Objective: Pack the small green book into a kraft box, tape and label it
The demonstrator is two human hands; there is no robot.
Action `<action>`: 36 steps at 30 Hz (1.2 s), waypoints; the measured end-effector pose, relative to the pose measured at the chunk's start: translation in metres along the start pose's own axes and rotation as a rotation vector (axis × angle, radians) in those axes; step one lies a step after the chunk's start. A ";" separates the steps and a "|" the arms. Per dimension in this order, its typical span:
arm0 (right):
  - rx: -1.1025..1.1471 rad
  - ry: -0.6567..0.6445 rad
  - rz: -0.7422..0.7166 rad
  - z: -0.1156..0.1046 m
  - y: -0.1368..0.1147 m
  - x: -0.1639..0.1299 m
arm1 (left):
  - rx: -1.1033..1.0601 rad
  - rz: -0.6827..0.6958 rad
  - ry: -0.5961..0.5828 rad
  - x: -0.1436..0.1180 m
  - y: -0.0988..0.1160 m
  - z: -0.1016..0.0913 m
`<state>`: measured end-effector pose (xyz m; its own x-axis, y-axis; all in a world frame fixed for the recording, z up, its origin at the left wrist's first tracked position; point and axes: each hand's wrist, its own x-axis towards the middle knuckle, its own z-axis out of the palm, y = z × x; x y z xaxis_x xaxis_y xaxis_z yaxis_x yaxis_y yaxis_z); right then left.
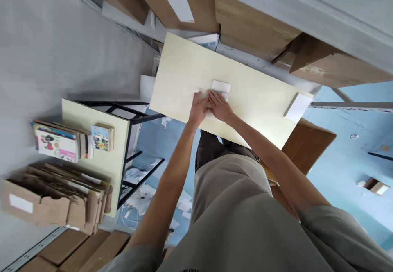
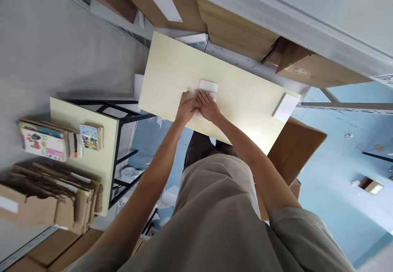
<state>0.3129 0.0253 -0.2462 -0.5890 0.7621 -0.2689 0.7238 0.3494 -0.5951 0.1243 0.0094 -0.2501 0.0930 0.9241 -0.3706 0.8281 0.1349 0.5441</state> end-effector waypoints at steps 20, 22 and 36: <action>-0.240 0.961 0.320 -0.258 0.033 -0.191 | -0.210 0.848 0.289 0.009 0.297 -0.078; -0.297 1.065 0.402 -0.307 0.054 -0.202 | -0.246 0.962 0.300 0.028 0.359 -0.088; -0.362 1.293 0.574 -0.336 0.129 -0.219 | 0.033 0.834 0.034 0.021 0.332 -0.063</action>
<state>0.6563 0.0867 -0.0099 0.3920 0.7207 0.5718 0.9070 -0.1987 -0.3713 0.3662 0.0957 -0.0296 0.6663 0.7266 0.1675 0.5110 -0.6086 0.6071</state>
